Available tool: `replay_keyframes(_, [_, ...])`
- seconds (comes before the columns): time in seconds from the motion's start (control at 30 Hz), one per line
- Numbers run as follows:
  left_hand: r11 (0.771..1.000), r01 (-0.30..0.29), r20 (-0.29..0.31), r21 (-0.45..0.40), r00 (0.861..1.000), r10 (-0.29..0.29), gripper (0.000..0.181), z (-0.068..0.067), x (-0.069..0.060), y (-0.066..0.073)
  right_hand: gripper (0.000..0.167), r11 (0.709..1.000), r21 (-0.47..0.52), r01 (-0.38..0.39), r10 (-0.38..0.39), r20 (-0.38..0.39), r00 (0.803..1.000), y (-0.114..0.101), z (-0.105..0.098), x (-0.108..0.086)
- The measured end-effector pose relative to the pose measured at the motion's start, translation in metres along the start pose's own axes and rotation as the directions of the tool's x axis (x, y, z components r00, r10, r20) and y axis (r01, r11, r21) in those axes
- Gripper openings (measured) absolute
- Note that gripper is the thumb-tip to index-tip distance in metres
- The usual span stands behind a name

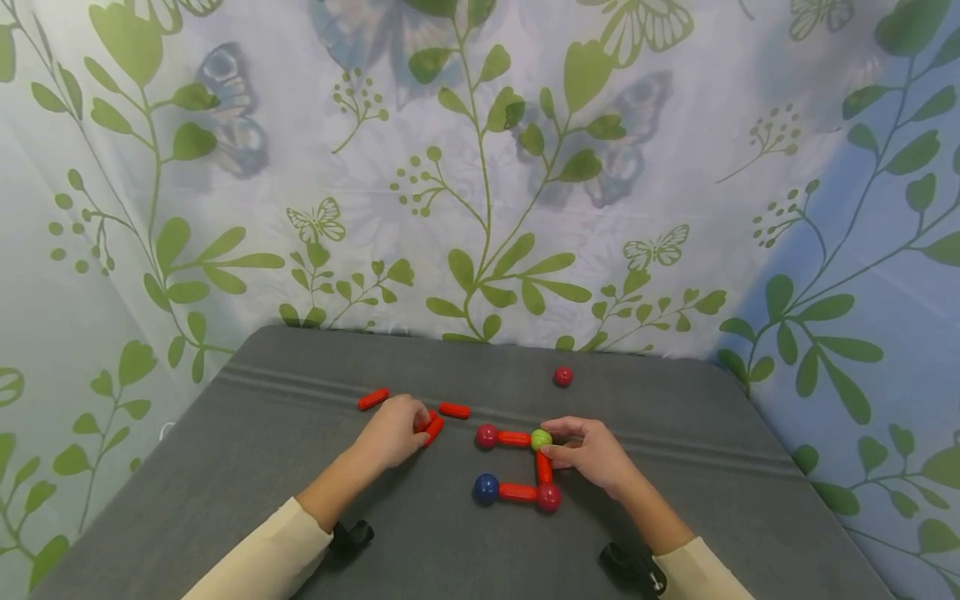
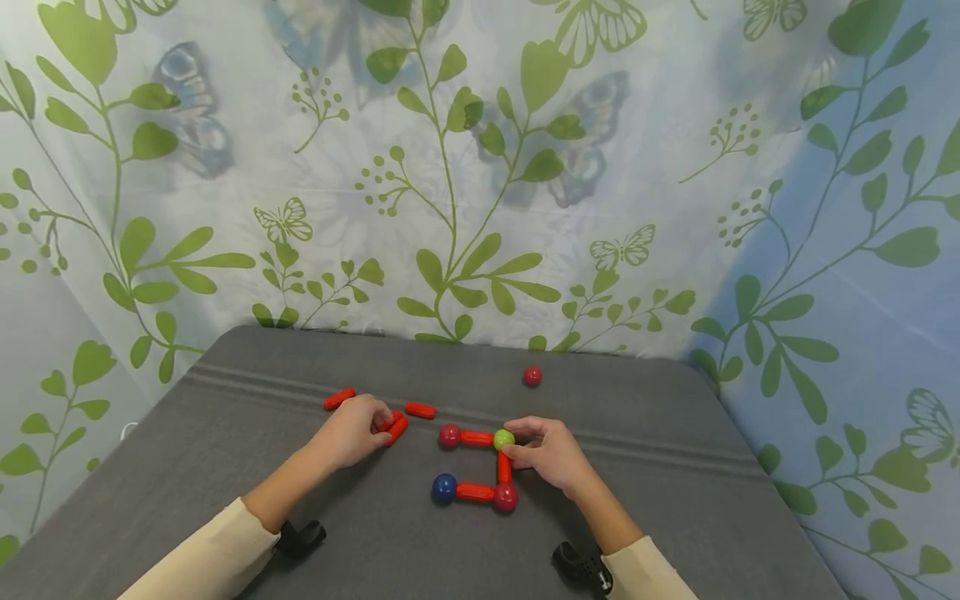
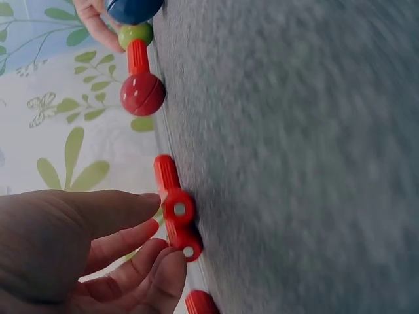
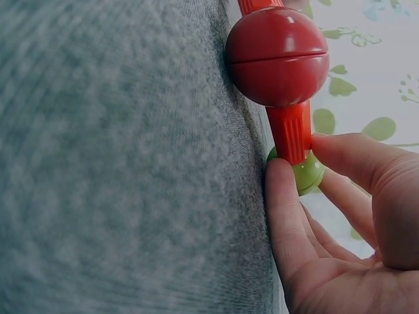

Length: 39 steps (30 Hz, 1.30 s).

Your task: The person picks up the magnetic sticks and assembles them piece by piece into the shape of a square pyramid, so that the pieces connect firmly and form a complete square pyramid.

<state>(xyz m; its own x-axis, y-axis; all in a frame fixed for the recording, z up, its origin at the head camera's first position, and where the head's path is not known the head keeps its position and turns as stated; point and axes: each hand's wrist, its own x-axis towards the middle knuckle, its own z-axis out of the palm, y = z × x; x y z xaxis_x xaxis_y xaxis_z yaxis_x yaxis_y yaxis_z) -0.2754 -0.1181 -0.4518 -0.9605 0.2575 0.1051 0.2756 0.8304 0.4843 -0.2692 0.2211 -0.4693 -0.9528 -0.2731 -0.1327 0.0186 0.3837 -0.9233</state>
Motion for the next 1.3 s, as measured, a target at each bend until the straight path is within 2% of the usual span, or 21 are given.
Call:
replay_keyframes(0.13, [0.999,0.012,0.011,0.05,1.0,-0.013,0.02,0.006,0.007,0.005,0.042,1.0,0.004,-0.005,0.005,-0.003,1.0,0.001,-0.001,0.0])
replay_keyframes(0.2, [0.998,0.026,0.021,0.055,0.999,-0.027,0.027,0.008,0.01,0.008,0.042,1.0,0.006,-0.001,0.001,0.0,1.0,0.001,-0.001,0.001])
replay_keyframes(0.27, [0.998,0.033,0.021,0.048,0.999,-0.034,0.025,0.01,0.012,0.009,0.042,1.0,0.009,0.004,-0.004,0.002,1.0,0.002,-0.001,0.001])
replay_keyframes(0.47, [0.999,0.046,0.018,-0.019,0.999,-0.045,0.009,0.011,0.017,0.005,0.042,1.0,0.011,0.013,-0.013,0.005,1.0,0.003,-0.001,0.002])
replay_keyframes(0.6, [0.997,0.06,0.036,-0.043,0.998,-0.058,0.011,0.011,0.019,0.002,0.042,1.0,0.014,0.017,-0.017,0.011,1.0,0.004,-0.001,0.002])
replay_keyframes(0.9, [0.993,0.052,0.096,-0.102,0.994,-0.042,0.016,0.008,0.015,0.003,0.043,1.0,0.014,0.016,-0.016,0.006,1.0,0.004,-0.001,0.001])
replay_keyframes(1.13, [0.968,0.074,0.149,-0.241,0.988,-0.039,0.017,0.009,0.012,-0.002,0.043,1.0,0.016,0.014,-0.014,0.019,1.0,0.004,-0.001,0.001])
replay_keyframes(1.3, [0.93,0.087,0.181,-0.357,0.983,-0.022,0.018,0.01,0.01,-0.005,0.043,1.0,0.017,0.01,-0.011,0.016,1.0,0.003,-0.002,0.002])
